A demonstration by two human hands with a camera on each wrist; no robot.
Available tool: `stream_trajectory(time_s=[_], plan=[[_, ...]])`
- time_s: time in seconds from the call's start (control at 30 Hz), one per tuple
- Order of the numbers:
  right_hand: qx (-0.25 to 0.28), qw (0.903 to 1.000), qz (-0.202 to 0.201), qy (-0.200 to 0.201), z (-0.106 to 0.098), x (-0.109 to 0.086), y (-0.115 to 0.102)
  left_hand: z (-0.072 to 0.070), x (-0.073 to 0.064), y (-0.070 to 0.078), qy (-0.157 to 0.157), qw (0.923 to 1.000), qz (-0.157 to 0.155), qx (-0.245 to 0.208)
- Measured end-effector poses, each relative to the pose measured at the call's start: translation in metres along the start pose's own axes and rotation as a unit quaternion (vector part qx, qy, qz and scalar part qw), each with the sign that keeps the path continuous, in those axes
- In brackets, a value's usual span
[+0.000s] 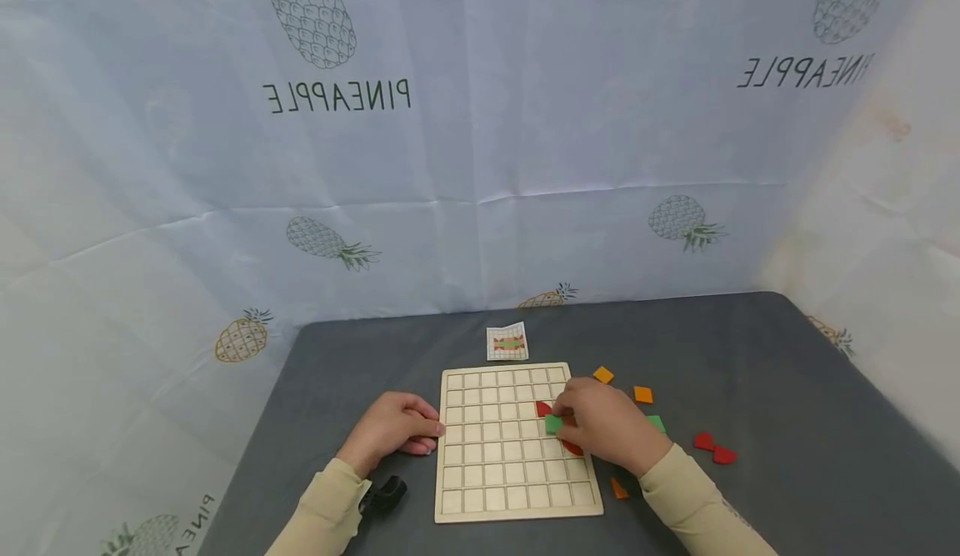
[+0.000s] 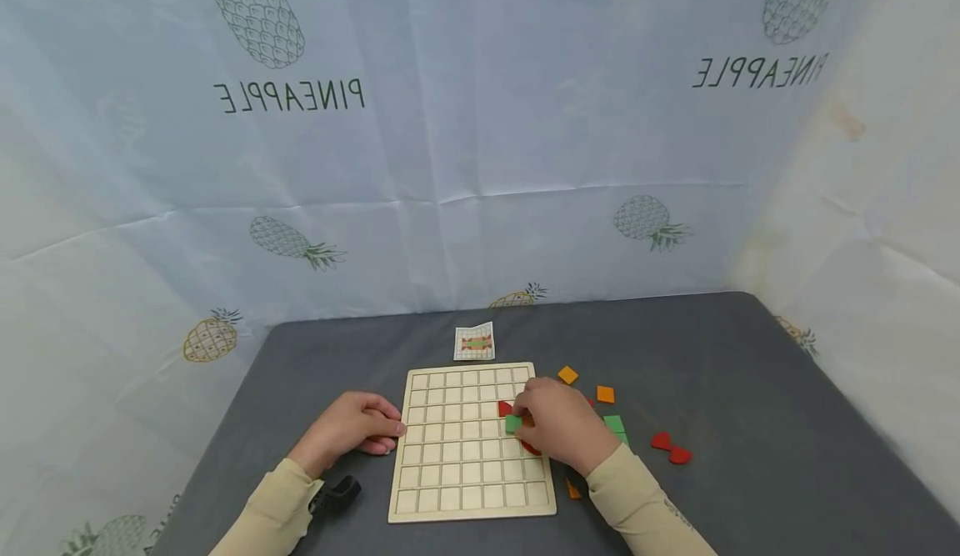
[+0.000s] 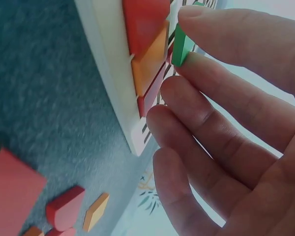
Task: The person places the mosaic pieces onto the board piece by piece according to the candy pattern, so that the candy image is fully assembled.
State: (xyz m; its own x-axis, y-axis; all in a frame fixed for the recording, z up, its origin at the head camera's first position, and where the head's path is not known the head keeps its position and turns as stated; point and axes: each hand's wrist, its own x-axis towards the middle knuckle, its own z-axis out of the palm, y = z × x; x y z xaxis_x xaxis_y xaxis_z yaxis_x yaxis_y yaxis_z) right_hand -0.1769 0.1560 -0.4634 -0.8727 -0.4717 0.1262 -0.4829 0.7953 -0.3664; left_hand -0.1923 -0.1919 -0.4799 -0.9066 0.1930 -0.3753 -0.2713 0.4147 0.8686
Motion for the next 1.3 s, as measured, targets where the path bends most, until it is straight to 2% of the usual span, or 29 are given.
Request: stream_trajectory(time_s=[0.37,0.8,1.13,1.3], plan=[[-0.018,0.9998,-0.012,-0.002,0.002,0.001,-0.006,-0.001,0.000,0.000,-0.003,1.0000,-0.002,0.000],[-0.044,0.9982,-0.028,0.030,0.004,0.003,-0.009,-0.003,-0.001,0.006,-0.003,1.0000,0.000,0.002],[-0.044,0.9984,0.001,0.035,0.001,-0.001,-0.004,-0.001,0.000,0.001,-0.004,1.0000,-0.003,0.002],[-0.012,0.9992,0.023,0.029,-0.008,-0.012,0.006,0.000,0.000,-0.001,-0.004,1.0000,-0.001,0.000]])
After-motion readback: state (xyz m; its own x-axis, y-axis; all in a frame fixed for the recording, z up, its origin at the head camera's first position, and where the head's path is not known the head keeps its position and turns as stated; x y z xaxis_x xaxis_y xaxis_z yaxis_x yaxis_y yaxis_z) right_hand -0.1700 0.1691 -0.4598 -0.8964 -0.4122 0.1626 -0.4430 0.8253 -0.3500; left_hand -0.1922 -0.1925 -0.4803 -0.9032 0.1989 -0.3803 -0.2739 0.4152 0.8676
